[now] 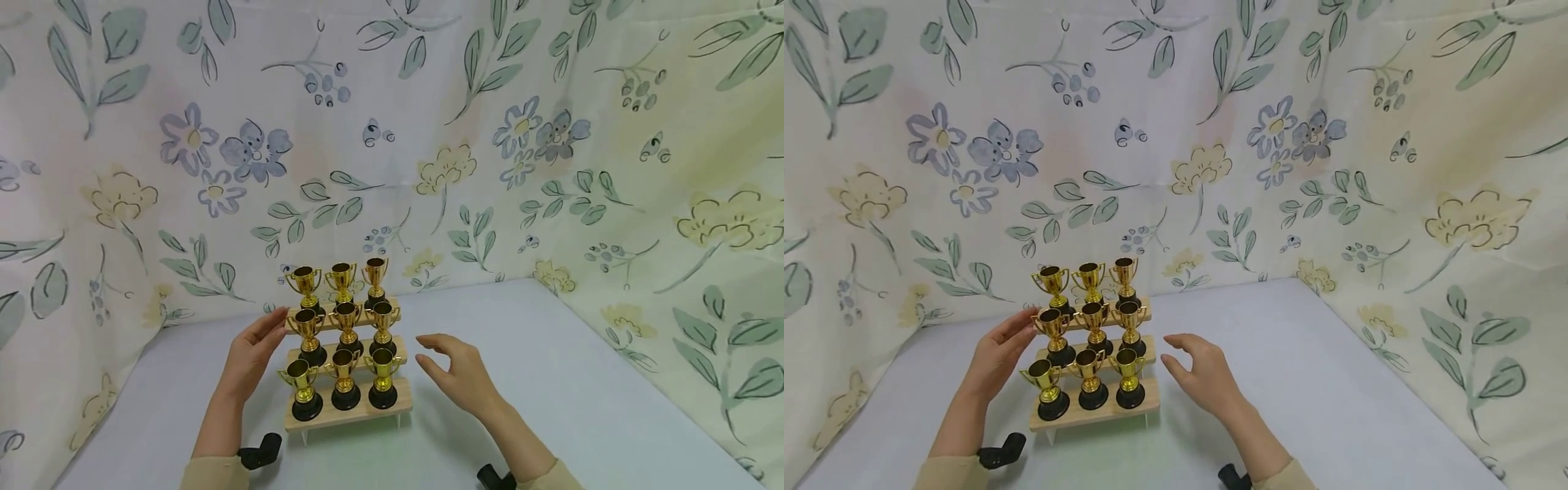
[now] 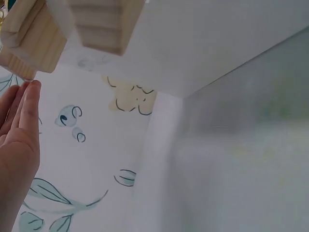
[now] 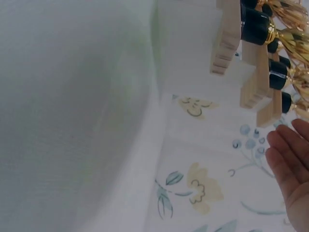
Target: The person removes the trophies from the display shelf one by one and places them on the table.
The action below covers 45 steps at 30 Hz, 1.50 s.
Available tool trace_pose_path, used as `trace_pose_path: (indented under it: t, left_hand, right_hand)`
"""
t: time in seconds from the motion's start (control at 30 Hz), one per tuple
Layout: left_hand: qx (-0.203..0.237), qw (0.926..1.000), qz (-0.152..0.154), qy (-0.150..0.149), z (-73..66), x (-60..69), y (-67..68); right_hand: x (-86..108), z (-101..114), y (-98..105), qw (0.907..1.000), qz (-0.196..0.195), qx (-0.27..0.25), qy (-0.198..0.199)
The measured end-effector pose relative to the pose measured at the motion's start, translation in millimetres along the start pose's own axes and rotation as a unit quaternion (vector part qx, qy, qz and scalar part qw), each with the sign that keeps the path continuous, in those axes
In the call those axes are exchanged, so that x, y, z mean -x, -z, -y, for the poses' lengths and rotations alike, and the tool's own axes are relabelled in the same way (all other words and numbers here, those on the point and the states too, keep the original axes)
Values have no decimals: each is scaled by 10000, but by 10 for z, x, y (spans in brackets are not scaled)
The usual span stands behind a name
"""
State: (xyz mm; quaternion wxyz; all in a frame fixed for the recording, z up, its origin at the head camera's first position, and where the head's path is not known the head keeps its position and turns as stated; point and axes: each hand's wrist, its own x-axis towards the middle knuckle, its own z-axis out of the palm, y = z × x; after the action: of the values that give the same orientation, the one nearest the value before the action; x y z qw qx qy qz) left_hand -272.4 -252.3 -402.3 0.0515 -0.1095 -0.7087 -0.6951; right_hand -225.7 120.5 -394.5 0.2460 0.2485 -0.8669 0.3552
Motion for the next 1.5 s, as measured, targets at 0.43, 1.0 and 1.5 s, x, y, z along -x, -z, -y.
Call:
trace_pose_path:
  t: [0.43,1.0,1.5]
  left_hand:
    - [447,9980,246,-384,-49,-129,41]
    - [418,9989,19,-196,-87,-122,13]
    - [730,9965,53,-415,-32,-142,13]
  right_hand:
    - [-84,-6,-6,9959,-18,-881,218]
    - [-199,163,-129,9524,1035,-2842,-370]
    - [-259,208,-252,9510,1192,-2756,-731]
